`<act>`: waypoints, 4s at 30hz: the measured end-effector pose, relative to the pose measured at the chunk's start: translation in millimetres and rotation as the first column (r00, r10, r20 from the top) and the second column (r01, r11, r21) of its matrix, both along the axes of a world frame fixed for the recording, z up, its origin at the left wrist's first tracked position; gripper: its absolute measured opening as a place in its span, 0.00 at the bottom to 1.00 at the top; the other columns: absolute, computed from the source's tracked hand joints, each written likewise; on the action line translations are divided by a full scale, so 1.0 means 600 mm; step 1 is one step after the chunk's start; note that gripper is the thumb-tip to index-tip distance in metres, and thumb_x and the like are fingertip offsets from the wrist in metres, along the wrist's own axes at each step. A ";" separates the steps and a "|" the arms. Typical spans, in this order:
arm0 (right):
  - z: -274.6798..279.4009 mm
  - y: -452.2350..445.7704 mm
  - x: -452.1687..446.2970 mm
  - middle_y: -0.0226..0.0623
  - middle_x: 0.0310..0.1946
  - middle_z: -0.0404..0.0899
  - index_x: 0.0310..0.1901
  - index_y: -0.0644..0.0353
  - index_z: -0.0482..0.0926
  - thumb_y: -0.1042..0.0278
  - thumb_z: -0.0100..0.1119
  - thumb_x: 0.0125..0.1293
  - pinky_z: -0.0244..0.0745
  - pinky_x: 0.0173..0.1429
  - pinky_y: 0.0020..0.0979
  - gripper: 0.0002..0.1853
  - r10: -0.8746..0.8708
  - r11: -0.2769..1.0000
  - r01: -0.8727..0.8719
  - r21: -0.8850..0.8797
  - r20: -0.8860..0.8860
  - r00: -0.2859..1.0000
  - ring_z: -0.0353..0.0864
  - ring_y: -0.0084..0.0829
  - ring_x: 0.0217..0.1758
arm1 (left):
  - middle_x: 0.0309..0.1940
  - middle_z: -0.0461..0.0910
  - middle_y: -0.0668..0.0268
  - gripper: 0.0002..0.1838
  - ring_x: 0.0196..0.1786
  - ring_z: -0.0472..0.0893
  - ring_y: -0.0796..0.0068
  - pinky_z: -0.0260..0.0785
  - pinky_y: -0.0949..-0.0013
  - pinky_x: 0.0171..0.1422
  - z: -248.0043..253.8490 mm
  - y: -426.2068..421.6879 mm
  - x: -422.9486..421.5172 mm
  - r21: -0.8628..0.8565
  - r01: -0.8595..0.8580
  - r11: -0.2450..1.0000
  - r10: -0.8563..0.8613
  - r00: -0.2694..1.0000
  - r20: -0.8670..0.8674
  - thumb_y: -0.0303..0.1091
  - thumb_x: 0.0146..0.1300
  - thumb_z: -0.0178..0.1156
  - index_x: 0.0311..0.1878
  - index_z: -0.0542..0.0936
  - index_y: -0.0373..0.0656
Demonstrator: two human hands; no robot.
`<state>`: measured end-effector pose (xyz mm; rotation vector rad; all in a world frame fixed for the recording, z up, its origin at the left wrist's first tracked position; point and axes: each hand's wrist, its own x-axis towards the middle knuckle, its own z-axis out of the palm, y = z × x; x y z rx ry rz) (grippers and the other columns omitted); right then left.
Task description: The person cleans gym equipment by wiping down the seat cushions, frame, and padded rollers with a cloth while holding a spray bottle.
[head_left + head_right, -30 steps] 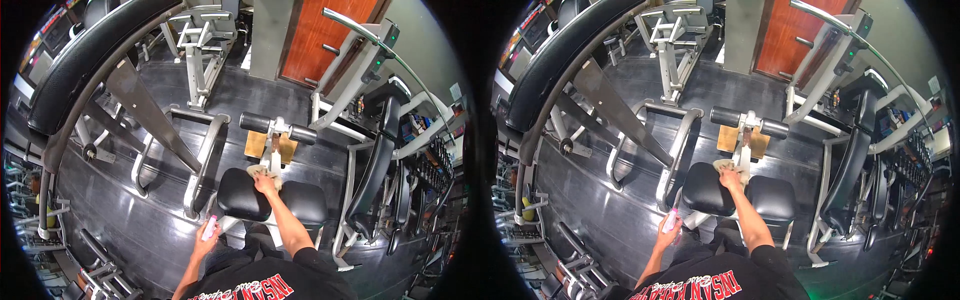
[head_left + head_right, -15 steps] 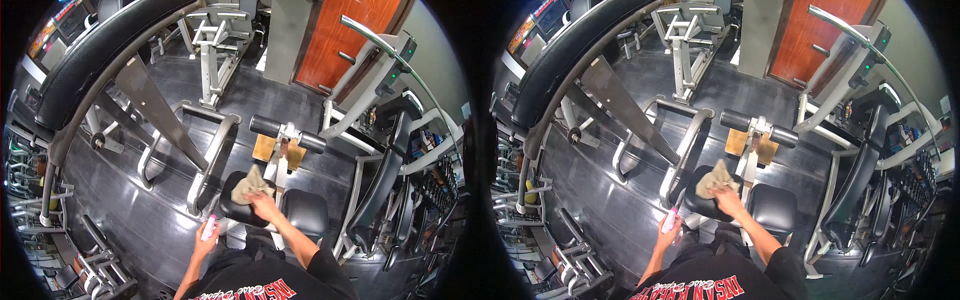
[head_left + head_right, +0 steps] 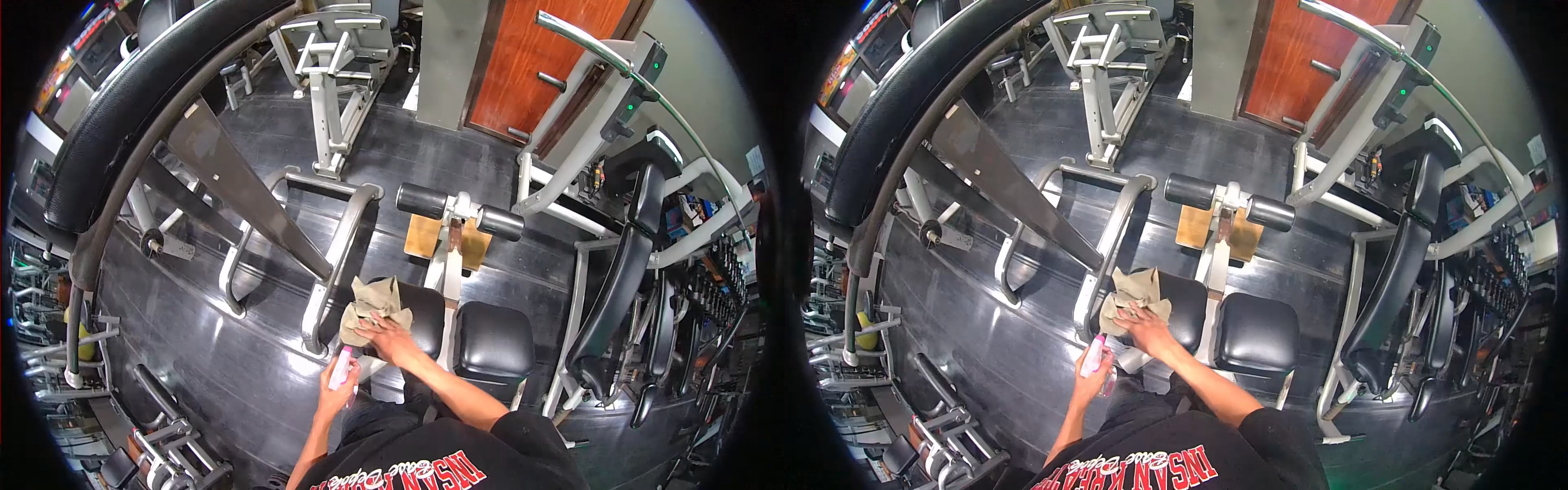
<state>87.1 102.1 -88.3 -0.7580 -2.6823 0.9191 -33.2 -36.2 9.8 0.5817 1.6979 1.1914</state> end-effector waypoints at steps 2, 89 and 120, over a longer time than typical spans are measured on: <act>-0.007 0.024 0.029 0.28 0.65 0.68 0.61 0.41 0.72 0.75 0.55 0.56 0.63 0.70 0.39 0.29 0.014 1.000 -0.015 -0.022 -0.035 0.999 0.61 0.45 0.70 | 0.25 0.75 0.73 0.06 0.25 0.72 0.88 0.64 0.79 0.27 -0.001 -0.002 -0.003 -0.005 0.009 1.000 -0.009 1.000 -0.017 0.29 0.61 0.62 0.41 0.77 0.41; 0.015 -0.263 0.078 0.50 0.55 0.75 0.61 0.71 0.67 0.63 0.44 0.73 0.63 0.62 0.32 0.22 -0.948 0.217 0.715 -0.664 0.031 0.316 0.71 0.37 0.59 | 0.21 0.74 0.75 0.08 0.21 0.71 0.89 0.63 0.80 0.24 0.016 -0.185 -0.103 0.111 0.229 0.967 -0.225 0.973 -0.048 0.31 0.62 0.62 0.43 0.77 0.43; -0.016 -0.012 -0.196 0.40 0.69 0.60 0.58 0.52 0.77 0.56 0.46 0.66 0.49 0.68 0.59 0.22 0.174 0.847 -0.511 0.146 0.832 0.526 0.56 0.49 0.71 | 0.25 0.77 0.70 0.07 0.24 0.74 0.85 0.68 0.76 0.29 -0.014 -0.083 -0.040 0.044 -0.175 0.984 0.177 0.983 -0.042 0.27 0.62 0.62 0.42 0.77 0.38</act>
